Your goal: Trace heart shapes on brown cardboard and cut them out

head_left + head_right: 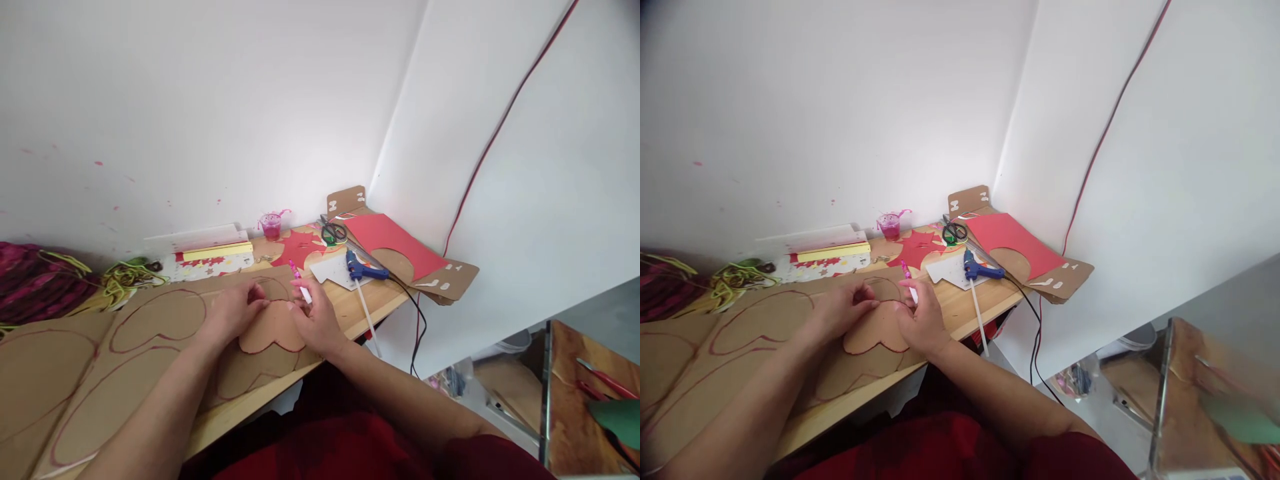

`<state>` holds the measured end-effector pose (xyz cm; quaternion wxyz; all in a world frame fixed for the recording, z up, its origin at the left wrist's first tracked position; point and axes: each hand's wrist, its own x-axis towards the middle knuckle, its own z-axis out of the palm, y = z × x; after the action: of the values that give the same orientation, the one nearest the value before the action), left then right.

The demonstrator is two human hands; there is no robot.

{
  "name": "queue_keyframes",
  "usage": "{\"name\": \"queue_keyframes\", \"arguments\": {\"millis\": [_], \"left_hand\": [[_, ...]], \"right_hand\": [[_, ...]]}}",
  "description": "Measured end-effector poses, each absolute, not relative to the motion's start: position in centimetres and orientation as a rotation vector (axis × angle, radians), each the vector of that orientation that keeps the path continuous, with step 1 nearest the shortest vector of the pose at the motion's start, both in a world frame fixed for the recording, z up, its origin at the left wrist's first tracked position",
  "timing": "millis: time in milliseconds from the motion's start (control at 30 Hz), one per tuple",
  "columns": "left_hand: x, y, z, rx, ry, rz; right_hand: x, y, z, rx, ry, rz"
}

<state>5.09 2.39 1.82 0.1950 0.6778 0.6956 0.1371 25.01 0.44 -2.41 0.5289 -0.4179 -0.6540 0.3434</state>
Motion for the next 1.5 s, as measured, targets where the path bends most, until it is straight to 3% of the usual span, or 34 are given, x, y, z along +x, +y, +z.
{"name": "queue_keyframes", "arguments": {"millis": [267,600,800,1133,1500], "left_hand": [[4.5,2.1,2.4,1.852,1.976,0.657],[6.2,1.5,3.1,1.984,1.989,0.320],[6.4,1.5,2.9,1.969,1.977,0.325],[5.8,1.7,1.9,1.832,1.795,0.571],[4.9,0.2,5.4,1.529,1.414,1.073]], "right_hand": [[25.2,0.3,-2.2,-1.009,-1.525,0.864],[25.4,0.5,-2.0,-0.998,-1.517,0.899],[25.4,0.5,-2.0,-1.006,-1.536,0.899],[25.4,0.4,-1.8,-1.001,-1.539,0.882],[25.6,0.9,-2.5,-0.945,-1.510,0.854]]}}
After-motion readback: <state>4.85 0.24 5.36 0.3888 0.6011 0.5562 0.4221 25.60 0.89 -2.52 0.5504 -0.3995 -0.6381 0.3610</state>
